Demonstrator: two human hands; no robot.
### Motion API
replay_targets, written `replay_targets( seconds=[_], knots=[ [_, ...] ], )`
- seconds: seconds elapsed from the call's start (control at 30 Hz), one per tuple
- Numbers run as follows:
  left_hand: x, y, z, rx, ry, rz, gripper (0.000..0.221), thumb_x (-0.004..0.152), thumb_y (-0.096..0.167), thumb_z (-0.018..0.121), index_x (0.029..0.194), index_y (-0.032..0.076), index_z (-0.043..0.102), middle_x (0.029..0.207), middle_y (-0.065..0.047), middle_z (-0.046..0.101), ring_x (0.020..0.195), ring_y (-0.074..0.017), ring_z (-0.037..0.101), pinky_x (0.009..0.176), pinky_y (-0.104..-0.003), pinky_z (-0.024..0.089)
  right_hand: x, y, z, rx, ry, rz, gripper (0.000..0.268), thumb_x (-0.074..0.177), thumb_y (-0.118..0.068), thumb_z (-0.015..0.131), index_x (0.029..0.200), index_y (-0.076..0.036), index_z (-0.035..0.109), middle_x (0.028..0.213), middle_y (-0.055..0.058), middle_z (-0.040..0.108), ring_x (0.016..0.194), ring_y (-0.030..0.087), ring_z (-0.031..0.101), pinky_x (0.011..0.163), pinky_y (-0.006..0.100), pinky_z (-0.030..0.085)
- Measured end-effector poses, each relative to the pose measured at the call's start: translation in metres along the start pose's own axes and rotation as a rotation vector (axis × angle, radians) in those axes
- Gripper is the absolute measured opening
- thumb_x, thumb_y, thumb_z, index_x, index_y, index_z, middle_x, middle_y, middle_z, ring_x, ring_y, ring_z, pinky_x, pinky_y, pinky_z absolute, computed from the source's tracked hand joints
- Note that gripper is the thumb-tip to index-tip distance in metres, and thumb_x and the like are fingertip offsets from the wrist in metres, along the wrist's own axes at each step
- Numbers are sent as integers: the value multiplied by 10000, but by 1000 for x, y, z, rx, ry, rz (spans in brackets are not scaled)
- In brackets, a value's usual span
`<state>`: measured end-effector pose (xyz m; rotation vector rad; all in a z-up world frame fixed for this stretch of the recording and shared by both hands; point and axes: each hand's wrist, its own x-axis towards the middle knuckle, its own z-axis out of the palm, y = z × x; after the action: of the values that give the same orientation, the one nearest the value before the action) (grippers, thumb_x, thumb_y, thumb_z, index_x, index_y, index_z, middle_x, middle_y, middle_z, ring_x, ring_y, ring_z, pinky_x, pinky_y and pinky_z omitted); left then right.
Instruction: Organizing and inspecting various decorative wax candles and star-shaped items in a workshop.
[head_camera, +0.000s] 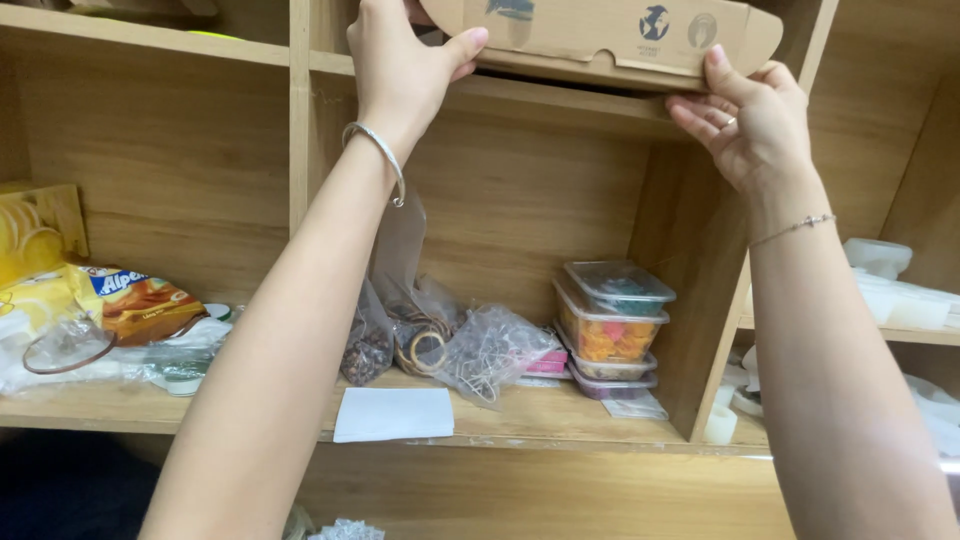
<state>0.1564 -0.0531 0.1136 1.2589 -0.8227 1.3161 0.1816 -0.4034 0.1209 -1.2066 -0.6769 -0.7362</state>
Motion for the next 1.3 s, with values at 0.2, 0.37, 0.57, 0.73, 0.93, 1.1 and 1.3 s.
replay_targets(
  seconds=[0.2, 0.37, 0.57, 0.73, 0.93, 1.1, 1.3],
  knots=[
    [-4, -35, -19, 89, 25, 77, 318, 852, -7, 850, 1099, -15, 650, 958, -83, 797, 772, -155, 826, 648, -252, 633, -24, 0, 27, -56, -41, -9, 452, 990, -170, 785, 1233, -69, 418, 1142, 186, 670, 892, 325, 774, 747, 432, 698],
    [0, -33, -27, 169, 74, 53, 422, 827, -1, 828, 1174, -9, 587, 912, -41, 802, 695, -98, 815, 572, -256, 612, -33, -2, 58, -117, -47, -28, 564, 957, -173, 781, 1272, -95, 320, 1100, 204, 678, 833, 315, 771, 684, 434, 706],
    [6, -43, -11, 761, 275, -39, 830, 681, 181, 948, 1274, -67, 424, 1158, -254, 606, 939, -350, 675, 712, -455, 585, -40, 7, 95, -229, -14, -61, 622, 952, -200, 785, 1250, -98, 249, 1050, 216, 672, 717, 281, 759, 557, 392, 683],
    [-18, -3, 34, 997, -134, 362, 488, 938, 383, 770, 1319, 163, 557, 1323, -167, 529, 1292, -353, 510, 975, -531, 427, -36, 21, 130, -267, -17, -74, 675, 917, -205, 805, 1220, -113, 210, 987, 187, 655, 594, 245, 742, 453, 363, 657],
    [-38, -36, 68, 955, -200, 432, 712, 873, 379, 751, 1475, 144, 454, 1543, -180, 409, 1379, -303, 465, 1099, -591, 318, -39, 16, 130, -324, -44, -60, 678, 932, -234, 819, 1229, -95, 225, 850, 149, 657, 555, 240, 696, 436, 363, 610],
    [-48, -45, 52, 1053, -228, 469, 775, 877, 364, 735, 1533, 137, 388, 1571, -190, 353, 1403, -334, 423, 1138, -620, 254, -33, 11, 93, -276, -195, -45, 671, 968, -247, 795, 1319, -90, 245, 867, 133, 658, 592, 209, 708, 495, 342, 629],
    [-60, -52, 28, 980, -231, 523, 798, 871, 225, 758, 1559, 138, 363, 1555, -195, 327, 1441, -345, 389, 1221, -568, 267, -49, 6, 67, -331, -300, -93, 695, 1020, -234, 759, 1471, -69, 255, 921, 142, 684, 607, 184, 697, 508, 286, 584]
  ],
)
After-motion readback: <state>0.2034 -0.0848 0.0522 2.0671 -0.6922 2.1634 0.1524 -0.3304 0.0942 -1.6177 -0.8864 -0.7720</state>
